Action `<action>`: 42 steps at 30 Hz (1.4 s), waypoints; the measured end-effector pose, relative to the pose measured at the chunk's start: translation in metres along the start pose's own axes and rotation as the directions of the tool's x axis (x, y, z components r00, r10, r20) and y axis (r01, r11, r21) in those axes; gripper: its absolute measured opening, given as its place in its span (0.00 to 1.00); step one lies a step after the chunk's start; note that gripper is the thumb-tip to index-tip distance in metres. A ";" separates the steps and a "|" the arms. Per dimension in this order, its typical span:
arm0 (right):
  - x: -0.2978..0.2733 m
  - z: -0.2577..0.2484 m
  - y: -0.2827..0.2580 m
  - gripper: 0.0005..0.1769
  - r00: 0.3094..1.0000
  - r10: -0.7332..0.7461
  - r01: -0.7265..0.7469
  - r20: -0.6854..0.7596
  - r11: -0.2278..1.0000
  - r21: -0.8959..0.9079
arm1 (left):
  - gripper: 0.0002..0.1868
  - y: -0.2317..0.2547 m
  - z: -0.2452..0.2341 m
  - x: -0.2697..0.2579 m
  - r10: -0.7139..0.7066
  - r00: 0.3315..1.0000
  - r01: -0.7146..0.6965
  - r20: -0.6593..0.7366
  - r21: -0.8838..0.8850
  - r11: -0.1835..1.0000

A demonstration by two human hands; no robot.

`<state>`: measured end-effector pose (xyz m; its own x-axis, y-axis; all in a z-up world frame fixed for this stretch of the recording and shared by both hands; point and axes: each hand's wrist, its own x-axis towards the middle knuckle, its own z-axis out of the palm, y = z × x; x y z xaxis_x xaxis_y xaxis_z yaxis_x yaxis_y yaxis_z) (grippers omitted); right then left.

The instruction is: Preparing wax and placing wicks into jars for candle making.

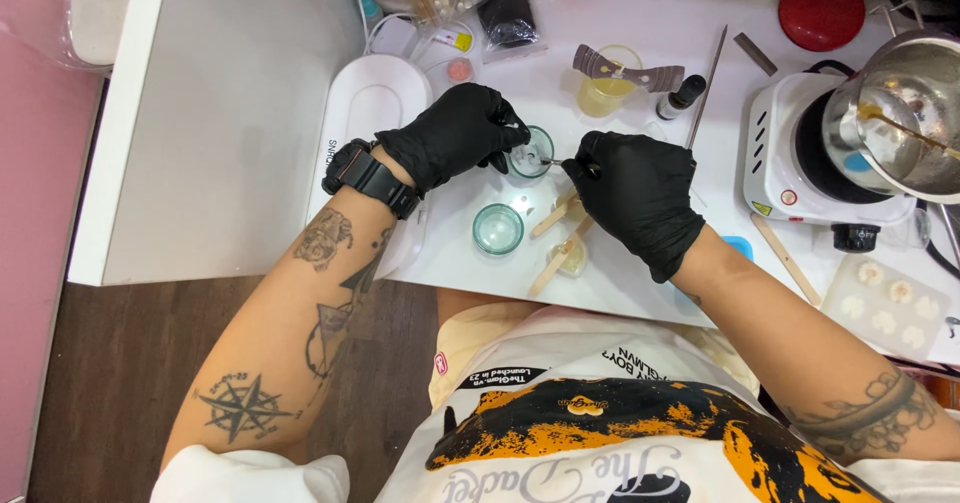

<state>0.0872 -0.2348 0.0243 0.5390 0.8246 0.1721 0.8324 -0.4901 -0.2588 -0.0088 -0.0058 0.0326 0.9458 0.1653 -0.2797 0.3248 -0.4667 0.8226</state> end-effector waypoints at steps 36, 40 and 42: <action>0.024 0.003 -0.006 0.10 0.999 -0.036 0.037 -0.035 0.999 0.020 | 0.09 -0.019 0.002 0.008 0.089 0.996 -0.066 0.019 -0.525 0.849; 0.030 -0.003 -0.012 0.11 0.999 -0.012 0.011 -0.031 1.000 -0.026 | 0.08 -0.013 -0.006 0.003 0.085 0.996 -0.076 -0.010 -0.563 0.823; 0.028 -0.003 -0.010 0.12 1.000 0.015 -0.014 0.004 0.999 -0.051 | 0.09 -0.009 -0.005 0.000 0.060 0.997 -0.075 -0.045 -0.560 0.825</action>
<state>0.0945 -0.2080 0.0346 0.5505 0.8185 0.1644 0.8300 -0.5156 -0.2127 -0.0115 0.0034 0.0274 0.9625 0.1758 -0.2068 0.1937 0.0890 0.9770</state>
